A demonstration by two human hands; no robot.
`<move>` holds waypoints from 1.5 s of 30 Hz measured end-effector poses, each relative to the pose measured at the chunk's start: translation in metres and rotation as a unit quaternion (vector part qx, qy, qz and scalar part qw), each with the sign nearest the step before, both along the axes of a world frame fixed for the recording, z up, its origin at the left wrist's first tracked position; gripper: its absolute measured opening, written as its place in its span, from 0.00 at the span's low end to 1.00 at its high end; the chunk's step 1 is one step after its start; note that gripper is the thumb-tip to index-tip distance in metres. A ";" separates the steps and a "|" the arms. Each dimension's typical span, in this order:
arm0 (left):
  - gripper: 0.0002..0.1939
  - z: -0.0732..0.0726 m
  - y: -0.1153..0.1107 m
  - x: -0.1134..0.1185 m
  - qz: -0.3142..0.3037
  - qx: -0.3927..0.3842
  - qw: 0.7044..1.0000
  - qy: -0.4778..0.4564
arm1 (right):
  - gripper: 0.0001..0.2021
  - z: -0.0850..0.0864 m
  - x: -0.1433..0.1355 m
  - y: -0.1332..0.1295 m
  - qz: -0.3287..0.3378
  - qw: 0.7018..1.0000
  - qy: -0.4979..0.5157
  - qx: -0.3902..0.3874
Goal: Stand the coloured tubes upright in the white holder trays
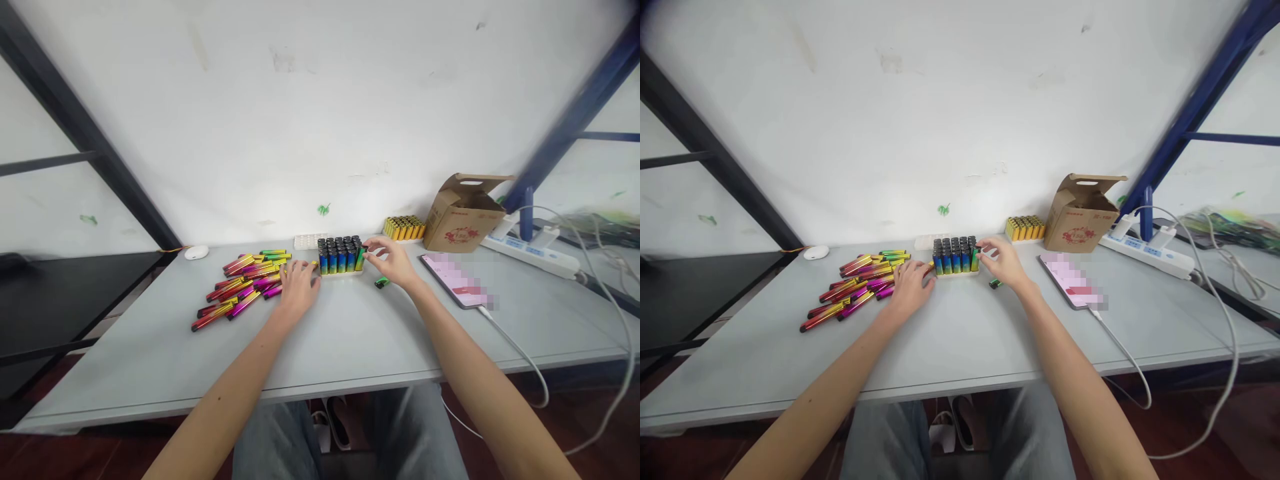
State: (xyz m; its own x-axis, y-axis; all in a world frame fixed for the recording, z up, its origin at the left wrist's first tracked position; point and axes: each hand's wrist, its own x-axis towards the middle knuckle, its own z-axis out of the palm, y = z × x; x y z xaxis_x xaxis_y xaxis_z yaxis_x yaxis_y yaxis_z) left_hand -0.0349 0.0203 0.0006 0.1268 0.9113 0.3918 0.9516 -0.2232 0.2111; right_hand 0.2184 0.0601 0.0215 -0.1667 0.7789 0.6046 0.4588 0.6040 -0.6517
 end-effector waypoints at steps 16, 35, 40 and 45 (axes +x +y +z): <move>0.14 -0.002 0.003 -0.004 -0.034 -0.007 0.999 0.011 | 0.24 -0.003 0.003 0.001 -0.028 0.997 -0.061 -0.037; 0.20 0.001 -0.003 -0.003 -0.126 -0.066 0.986 0.086 | 0.14 -0.013 -0.007 0.001 -0.043 0.950 -0.296 -0.083; 0.20 0.003 -0.004 -0.002 -0.137 -0.062 0.985 0.088 | 0.12 -0.011 -0.006 -0.001 -0.044 0.950 -0.295 -0.089; 0.23 0.001 -0.002 0.000 -0.143 -0.068 0.982 0.103 | 0.08 -0.010 -0.005 -0.002 -0.069 0.944 -0.308 -0.096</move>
State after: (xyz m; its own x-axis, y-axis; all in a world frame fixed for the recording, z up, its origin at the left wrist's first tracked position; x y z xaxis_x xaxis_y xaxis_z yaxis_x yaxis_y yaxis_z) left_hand -0.0352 0.0184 0.0015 0.4482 0.8694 0.2083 0.8801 -0.4699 0.0679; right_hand 0.2132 0.0583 0.0111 -0.3287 0.9048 0.2707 0.8527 0.4076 -0.3267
